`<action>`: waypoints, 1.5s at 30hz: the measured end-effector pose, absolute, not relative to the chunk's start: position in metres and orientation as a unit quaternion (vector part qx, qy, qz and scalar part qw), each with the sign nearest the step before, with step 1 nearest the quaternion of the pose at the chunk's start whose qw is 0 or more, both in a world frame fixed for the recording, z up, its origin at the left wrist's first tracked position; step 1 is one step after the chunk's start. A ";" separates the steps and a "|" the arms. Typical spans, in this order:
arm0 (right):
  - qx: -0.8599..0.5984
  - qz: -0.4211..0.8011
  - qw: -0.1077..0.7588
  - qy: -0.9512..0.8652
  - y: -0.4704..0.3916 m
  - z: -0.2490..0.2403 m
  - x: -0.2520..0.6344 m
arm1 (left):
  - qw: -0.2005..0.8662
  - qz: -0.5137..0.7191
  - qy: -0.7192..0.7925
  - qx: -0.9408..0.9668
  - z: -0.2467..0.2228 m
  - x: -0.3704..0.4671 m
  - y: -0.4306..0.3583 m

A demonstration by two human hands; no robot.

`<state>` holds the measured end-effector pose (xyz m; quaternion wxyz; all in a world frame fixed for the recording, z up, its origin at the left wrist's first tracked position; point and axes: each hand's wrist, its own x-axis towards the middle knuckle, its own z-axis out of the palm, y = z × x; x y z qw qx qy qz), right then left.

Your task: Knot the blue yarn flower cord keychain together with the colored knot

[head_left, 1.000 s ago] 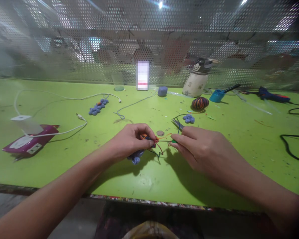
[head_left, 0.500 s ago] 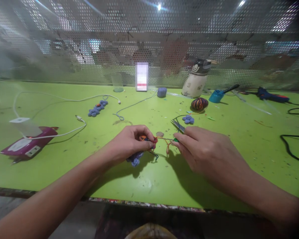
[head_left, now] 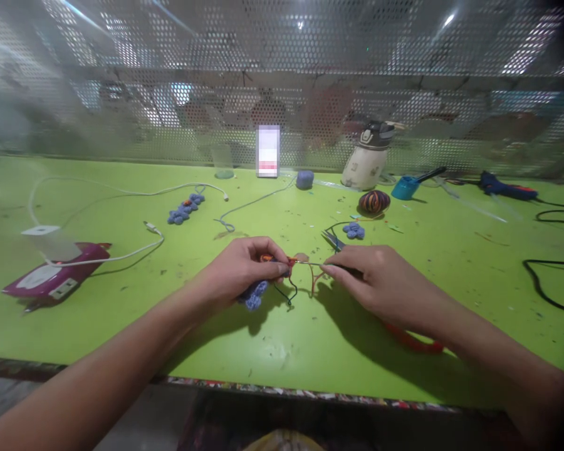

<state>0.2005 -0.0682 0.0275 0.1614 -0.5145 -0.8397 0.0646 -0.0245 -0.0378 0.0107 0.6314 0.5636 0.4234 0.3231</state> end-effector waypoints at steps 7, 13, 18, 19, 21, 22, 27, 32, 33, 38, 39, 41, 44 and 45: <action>-0.496 0.219 0.190 -0.818 -0.060 0.041 0.209 | 0.614 0.334 0.432 0.570 0.011 -0.026 -0.034; -0.526 0.273 0.306 -0.745 -0.070 0.039 0.189 | 0.611 0.317 0.413 0.596 0.011 -0.019 -0.041; -0.522 0.323 0.312 -0.725 -0.065 0.024 0.177 | 0.582 0.307 0.411 0.631 0.008 -0.013 -0.047; -0.512 0.341 0.316 -0.722 -0.064 0.021 0.176 | 0.577 0.308 0.406 0.638 0.008 -0.012 -0.048; -0.484 0.379 0.341 -0.711 -0.063 0.017 0.175 | 0.575 0.309 0.391 0.649 0.007 -0.012 -0.049; -0.468 0.403 0.358 -0.700 -0.063 0.015 0.175 | 0.576 0.310 0.386 0.651 0.008 -0.012 -0.049; -0.410 0.561 0.404 -0.595 -0.065 0.010 0.177 | 0.576 0.303 0.387 0.653 0.012 -0.013 -0.048; -0.425 0.559 0.353 -0.617 -0.067 0.013 0.180 | 0.536 0.299 0.403 0.679 0.011 -0.014 -0.046; -0.442 0.529 0.337 -0.641 -0.067 0.014 0.180 | 0.526 0.295 0.408 0.685 0.010 -0.014 -0.046; -0.418 0.228 0.333 -0.814 -0.061 0.009 0.181 | 0.512 0.283 0.404 0.703 0.006 -0.014 -0.046; -0.395 0.164 0.325 -0.843 -0.060 0.007 0.181 | 0.513 0.283 0.401 0.704 0.006 -0.014 -0.046; -0.368 0.075 0.294 -0.879 -0.058 0.003 0.181 | 0.519 0.282 0.398 0.702 0.006 -0.014 -0.046; -0.381 0.012 0.250 -0.890 -0.058 0.001 0.182 | 0.539 0.270 0.397 0.692 0.008 -0.014 -0.047; -0.389 -0.001 0.237 -0.890 -0.058 0.002 0.182 | 0.546 0.265 0.395 0.690 0.009 -0.015 -0.047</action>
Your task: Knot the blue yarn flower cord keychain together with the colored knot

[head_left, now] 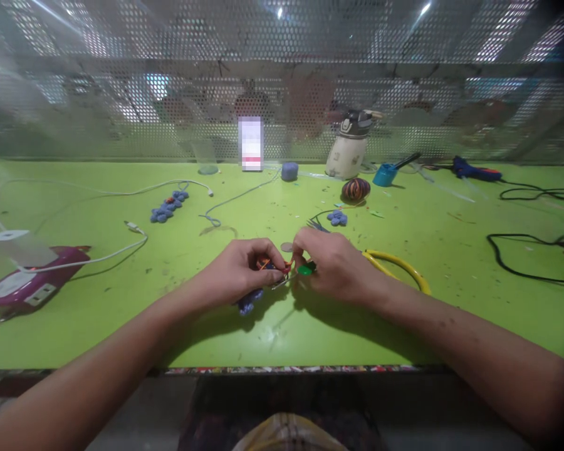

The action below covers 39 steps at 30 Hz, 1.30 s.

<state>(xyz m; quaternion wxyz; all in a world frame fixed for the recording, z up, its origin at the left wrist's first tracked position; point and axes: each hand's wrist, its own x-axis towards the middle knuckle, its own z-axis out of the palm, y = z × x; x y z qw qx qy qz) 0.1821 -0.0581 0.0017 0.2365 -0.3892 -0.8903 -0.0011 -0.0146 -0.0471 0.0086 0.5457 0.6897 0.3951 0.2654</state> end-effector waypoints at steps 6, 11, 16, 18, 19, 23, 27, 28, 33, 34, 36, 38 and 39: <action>-0.458 -0.103 0.222 -0.854 -0.052 -0.002 0.180 | 0.569 0.258 0.392 0.676 0.006 -0.016 -0.045; -0.517 -0.116 0.273 -0.803 -0.034 0.001 0.192 | 0.569 0.247 0.403 0.673 0.004 -0.016 -0.043; -0.634 -0.058 0.311 -0.705 0.002 0.010 0.244 | 0.566 0.251 0.397 0.678 0.005 -0.020 -0.038; -0.693 -0.094 0.304 -0.647 0.013 0.015 0.268 | 0.560 0.251 0.391 0.686 0.006 -0.021 -0.037; -0.708 -0.096 0.299 -0.632 0.017 0.018 0.278 | 0.556 0.251 0.389 0.691 0.007 -0.022 -0.036; -0.709 0.005 0.356 -0.608 0.008 0.036 0.289 | 0.543 0.260 0.382 0.701 0.011 -0.025 -0.035; -0.614 0.237 0.408 -0.632 -0.022 0.046 0.249 | 0.551 0.276 0.364 0.698 0.009 -0.027 -0.033; -0.583 0.298 0.381 -0.652 -0.030 0.043 0.235 | 0.556 0.276 0.357 0.698 0.008 -0.027 -0.032; -0.481 0.398 0.249 -0.741 -0.049 0.016 0.183 | 0.547 0.275 0.335 0.716 0.004 -0.028 -0.029; -0.480 0.406 0.252 -0.736 -0.050 0.012 0.180 | 0.545 0.274 0.338 0.717 0.004 -0.028 -0.029; -0.474 0.424 0.279 -0.719 -0.050 0.009 0.181 | 0.546 0.265 0.343 0.717 0.006 -0.029 -0.030; -0.458 0.445 0.312 -0.704 -0.049 0.013 0.188 | 0.551 0.250 0.338 0.721 0.007 -0.031 -0.030; -0.449 0.456 0.321 -0.698 -0.048 0.016 0.192 | 0.549 0.243 0.331 0.728 0.007 -0.031 -0.030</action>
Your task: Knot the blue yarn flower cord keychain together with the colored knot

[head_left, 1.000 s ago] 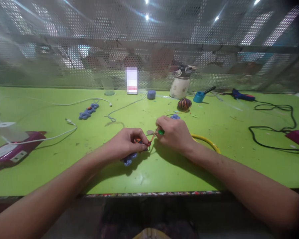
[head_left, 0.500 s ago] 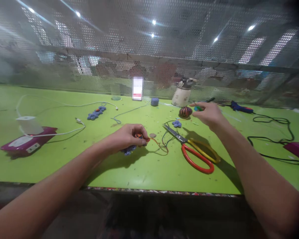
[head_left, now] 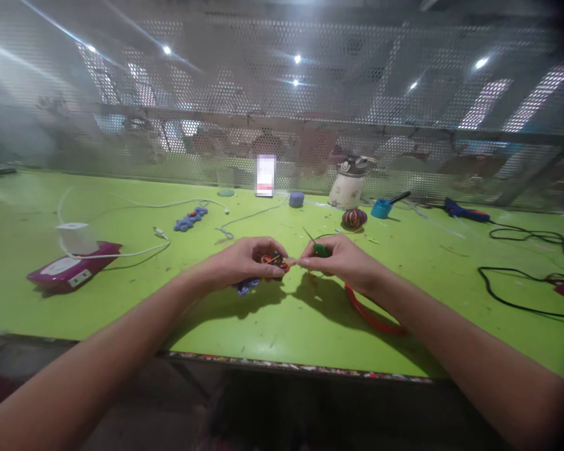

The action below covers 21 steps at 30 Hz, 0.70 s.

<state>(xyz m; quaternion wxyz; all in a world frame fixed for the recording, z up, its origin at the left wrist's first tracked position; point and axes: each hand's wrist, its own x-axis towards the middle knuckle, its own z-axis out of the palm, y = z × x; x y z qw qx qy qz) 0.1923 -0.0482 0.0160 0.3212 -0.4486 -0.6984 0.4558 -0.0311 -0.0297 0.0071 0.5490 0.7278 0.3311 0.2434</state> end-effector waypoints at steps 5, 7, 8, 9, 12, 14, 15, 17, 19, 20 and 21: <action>-0.398 0.539 0.327 -0.667 -0.042 0.024 0.214 | 0.495 0.224 0.309 0.781 0.007 -0.030 -0.030; -0.386 0.567 0.318 -0.655 -0.039 0.024 0.219 | 0.474 0.215 0.308 0.796 0.007 -0.028 -0.031; -0.386 0.576 0.310 -0.650 -0.039 0.025 0.222 | 0.468 0.211 0.308 0.801 0.007 -0.028 -0.032; -0.389 0.581 0.305 -0.647 -0.038 0.025 0.223 | 0.463 0.209 0.308 0.804 0.008 -0.027 -0.032; -0.409 0.570 0.311 -0.641 -0.038 0.027 0.226 | 0.463 0.214 0.306 0.804 0.008 -0.028 -0.032; -0.425 0.543 0.313 -0.653 -0.038 0.028 0.226 | 0.487 0.216 0.299 0.792 0.007 -0.031 -0.031; -0.435 0.523 0.309 -0.665 -0.039 0.030 0.226 | 0.508 0.213 0.292 0.782 0.007 -0.032 -0.031; -0.460 0.460 0.297 -0.699 -0.040 0.032 0.225 | 0.557 0.198 0.279 0.757 0.006 -0.034 -0.030; -0.485 0.372 0.277 -0.741 -0.042 0.035 0.224 | 0.595 0.186 0.272 0.733 0.004 -0.036 -0.029; -0.494 0.328 0.262 -0.761 -0.042 0.037 0.224 | 0.608 0.185 0.270 0.723 0.003 -0.037 -0.028; -0.498 0.290 0.247 -0.779 -0.042 0.038 0.225 | 0.616 0.187 0.269 0.716 0.002 -0.038 -0.027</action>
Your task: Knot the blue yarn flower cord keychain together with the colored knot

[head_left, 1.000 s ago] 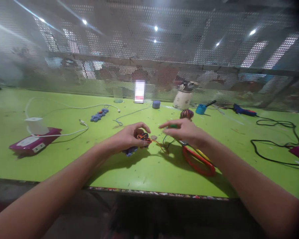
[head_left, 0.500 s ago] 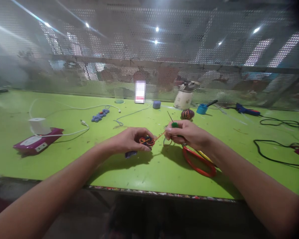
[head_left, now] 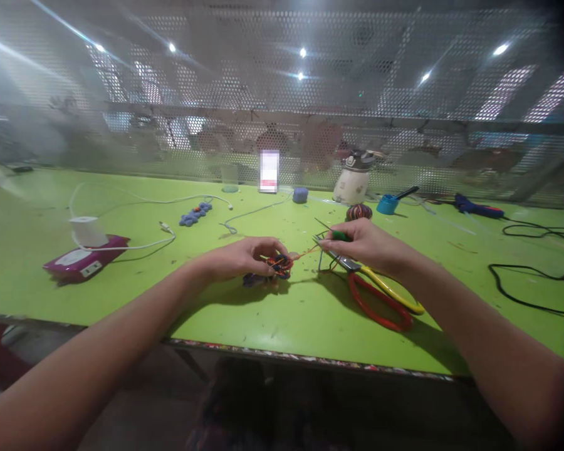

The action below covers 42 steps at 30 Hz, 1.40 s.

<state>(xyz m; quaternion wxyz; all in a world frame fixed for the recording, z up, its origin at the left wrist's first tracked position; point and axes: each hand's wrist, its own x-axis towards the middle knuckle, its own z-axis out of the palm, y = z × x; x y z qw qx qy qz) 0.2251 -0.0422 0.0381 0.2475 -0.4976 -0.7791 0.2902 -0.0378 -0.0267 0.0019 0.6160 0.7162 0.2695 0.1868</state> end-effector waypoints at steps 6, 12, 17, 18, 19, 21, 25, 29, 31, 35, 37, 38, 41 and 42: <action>-0.521 0.215 0.231 -0.793 -0.036 0.044 0.238 | 0.592 0.199 0.302 0.720 -0.003 -0.041 -0.019; -0.539 0.241 0.253 -0.766 -0.033 0.046 0.242 | 0.594 0.218 0.304 0.712 -0.002 -0.041 -0.017; -0.533 0.299 0.265 -0.745 -0.035 0.045 0.241 | 0.562 0.206 0.316 0.736 -0.001 -0.041 -0.017; -0.536 0.301 0.271 -0.741 -0.035 0.044 0.241 | 0.546 0.204 0.322 0.746 -0.002 -0.041 -0.016; -0.538 0.297 0.277 -0.739 -0.035 0.044 0.242 | 0.533 0.203 0.328 0.753 -0.003 -0.041 -0.016; -0.540 0.277 0.282 -0.743 -0.034 0.044 0.242 | 0.511 0.208 0.341 0.761 -0.005 -0.041 -0.014; -0.536 0.223 0.280 -0.765 -0.034 0.042 0.236 | 0.493 0.229 0.360 0.758 -0.009 -0.038 -0.011; -0.531 0.199 0.281 -0.775 -0.034 0.037 0.227 | 0.544 0.259 0.367 0.709 -0.011 -0.036 -0.013; -0.527 0.203 0.284 -0.775 -0.034 0.035 0.225 | 0.560 0.264 0.370 0.692 -0.012 -0.035 -0.014; -0.540 0.220 0.266 -0.768 -0.035 0.034 0.225 | 0.584 0.254 0.391 0.664 -0.016 -0.035 -0.013; -0.535 0.234 0.247 -0.773 -0.035 0.035 0.228 | 0.574 0.267 0.396 0.665 -0.017 -0.035 -0.011; -0.531 0.240 0.240 -0.776 -0.035 0.036 0.229 | 0.563 0.276 0.394 0.672 -0.018 -0.035 -0.009; -0.527 0.239 0.239 -0.780 -0.035 0.039 0.232 | 0.476 0.306 0.407 0.717 -0.016 -0.033 -0.005; -0.523 0.233 0.238 -0.785 -0.035 0.040 0.232 | 0.419 0.316 0.423 0.739 -0.015 -0.033 -0.005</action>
